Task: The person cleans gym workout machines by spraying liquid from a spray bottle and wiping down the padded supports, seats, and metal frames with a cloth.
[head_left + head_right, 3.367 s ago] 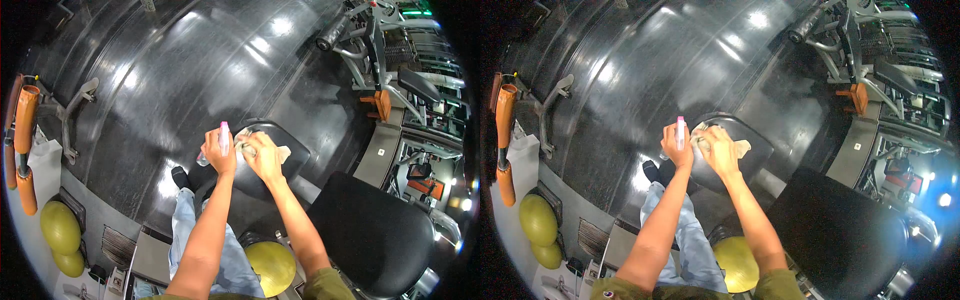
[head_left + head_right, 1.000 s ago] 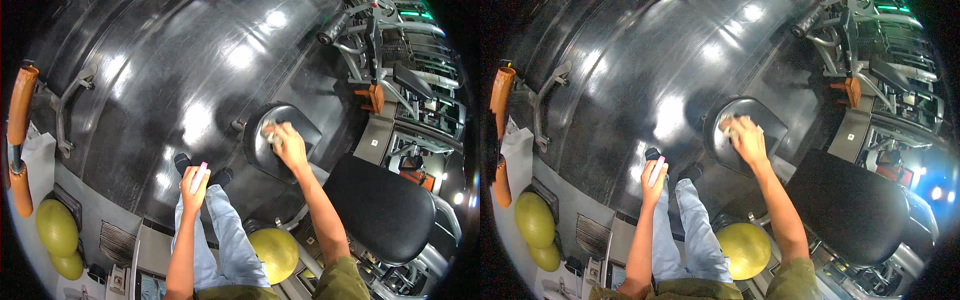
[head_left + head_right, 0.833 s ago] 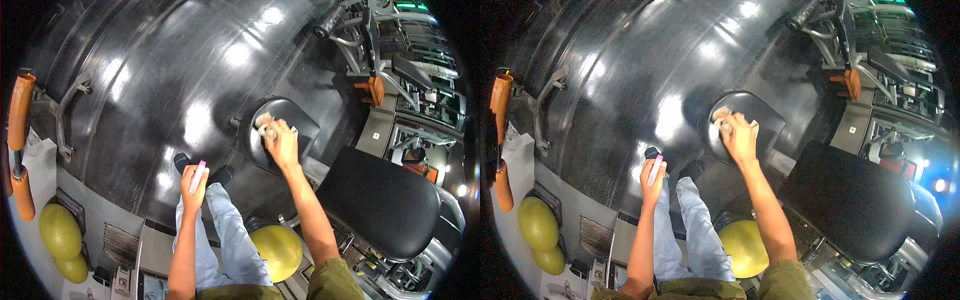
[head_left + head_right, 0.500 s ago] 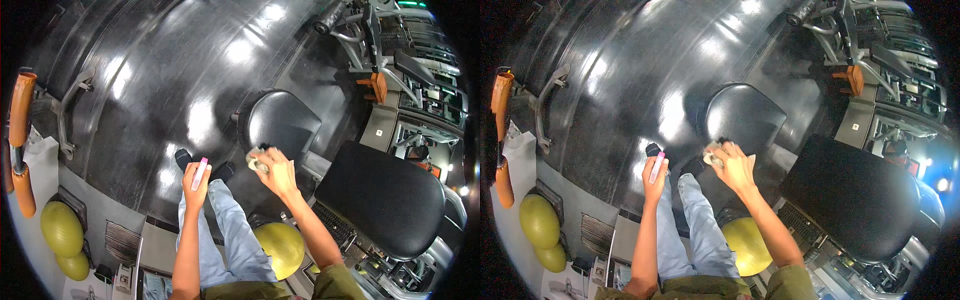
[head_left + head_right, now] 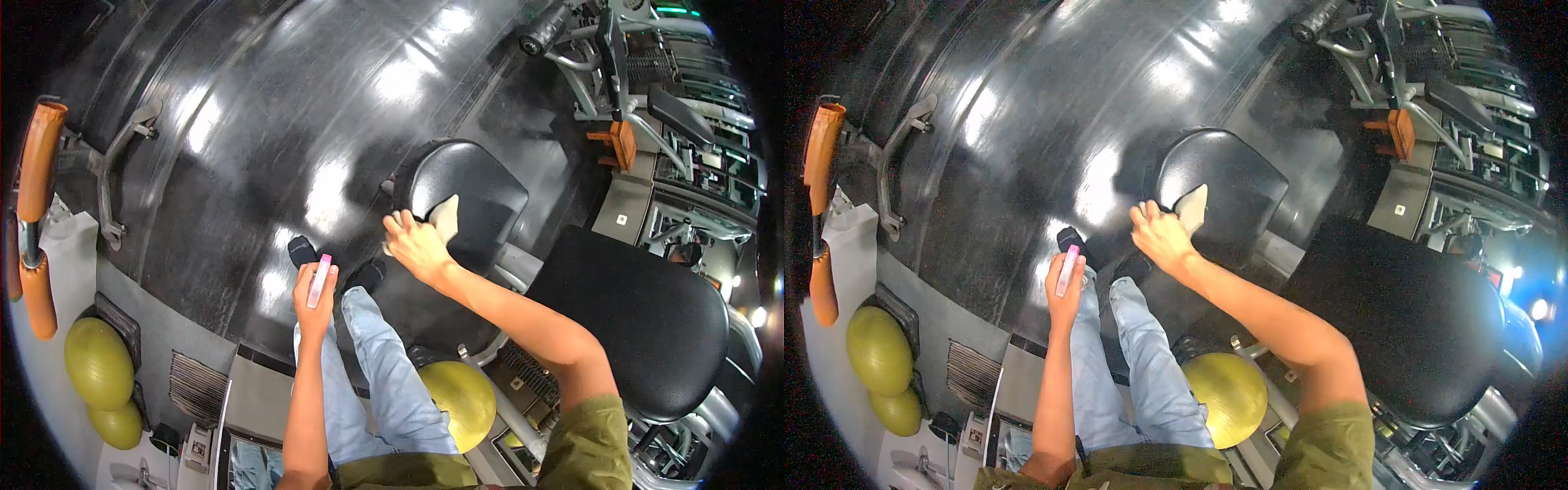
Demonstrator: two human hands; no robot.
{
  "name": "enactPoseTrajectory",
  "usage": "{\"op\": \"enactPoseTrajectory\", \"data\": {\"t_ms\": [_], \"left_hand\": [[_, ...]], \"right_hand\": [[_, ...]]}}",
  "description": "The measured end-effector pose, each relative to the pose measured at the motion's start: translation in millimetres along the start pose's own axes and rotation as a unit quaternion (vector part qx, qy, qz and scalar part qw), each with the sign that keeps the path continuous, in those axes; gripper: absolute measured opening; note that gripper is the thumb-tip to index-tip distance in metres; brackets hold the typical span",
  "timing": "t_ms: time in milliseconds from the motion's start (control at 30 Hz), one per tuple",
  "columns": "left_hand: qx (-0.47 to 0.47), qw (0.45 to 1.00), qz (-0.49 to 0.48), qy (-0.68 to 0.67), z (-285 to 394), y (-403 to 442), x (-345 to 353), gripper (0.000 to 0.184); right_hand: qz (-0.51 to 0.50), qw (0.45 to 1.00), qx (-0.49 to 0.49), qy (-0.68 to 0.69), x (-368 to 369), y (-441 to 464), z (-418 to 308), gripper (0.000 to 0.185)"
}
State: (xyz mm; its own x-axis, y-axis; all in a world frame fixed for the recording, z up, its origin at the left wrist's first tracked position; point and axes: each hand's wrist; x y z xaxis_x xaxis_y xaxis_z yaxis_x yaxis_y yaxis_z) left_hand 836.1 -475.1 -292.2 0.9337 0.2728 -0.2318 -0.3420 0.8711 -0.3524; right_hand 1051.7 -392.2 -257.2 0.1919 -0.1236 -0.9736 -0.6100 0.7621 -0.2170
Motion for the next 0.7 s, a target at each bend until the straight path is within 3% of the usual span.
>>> {"op": "enactPoseTrajectory", "data": {"t_ms": [200, 333, 433, 533, 667, 700], "left_hand": [[-0.043, 0.999, 0.003, -0.019, -1, -1, -5, 0.018], [-0.029, 1.0, 0.001, -0.007, -5, 1, -7, 0.019], [-0.042, 0.999, -0.011, 0.007, -2, 5, -11, 0.02], [-0.009, 0.999, -0.037, 0.031, 3, 15, -14, 0.019], [0.021, 0.998, -0.051, 0.035, 15, 27, -14, 0.019], [0.035, 0.997, -0.059, 0.047, 18, 31, -14, 0.019]], "right_hand": [[-0.068, 0.997, -0.018, 0.007, -8, -2, 2, 0.011], [-0.012, 0.999, 0.04, -0.027, 1, 44, 12, 0.009], [-0.006, 0.989, 0.149, -0.003, 9, 57, 16, 0.012], [0.052, 0.988, 0.143, 0.022, 5, 18, -1, 0.013], [-0.094, 0.99, 0.1, 0.046, -4, -55, -8, 0.031], [-0.051, 0.989, 0.124, 0.068, 0, -74, -3, 0.034]]}}
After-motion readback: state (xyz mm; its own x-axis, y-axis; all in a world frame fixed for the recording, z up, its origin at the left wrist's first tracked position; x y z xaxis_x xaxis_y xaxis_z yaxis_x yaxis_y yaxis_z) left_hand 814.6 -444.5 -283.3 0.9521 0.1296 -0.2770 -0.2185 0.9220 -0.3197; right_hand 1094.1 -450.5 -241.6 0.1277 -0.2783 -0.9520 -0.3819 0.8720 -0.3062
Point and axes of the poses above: each hand's wrist, its own y-axis towards the middle knuckle, its own x-axis out of the palm, z = x × y, and after that the axes turned 11 degrees about z, right-handed
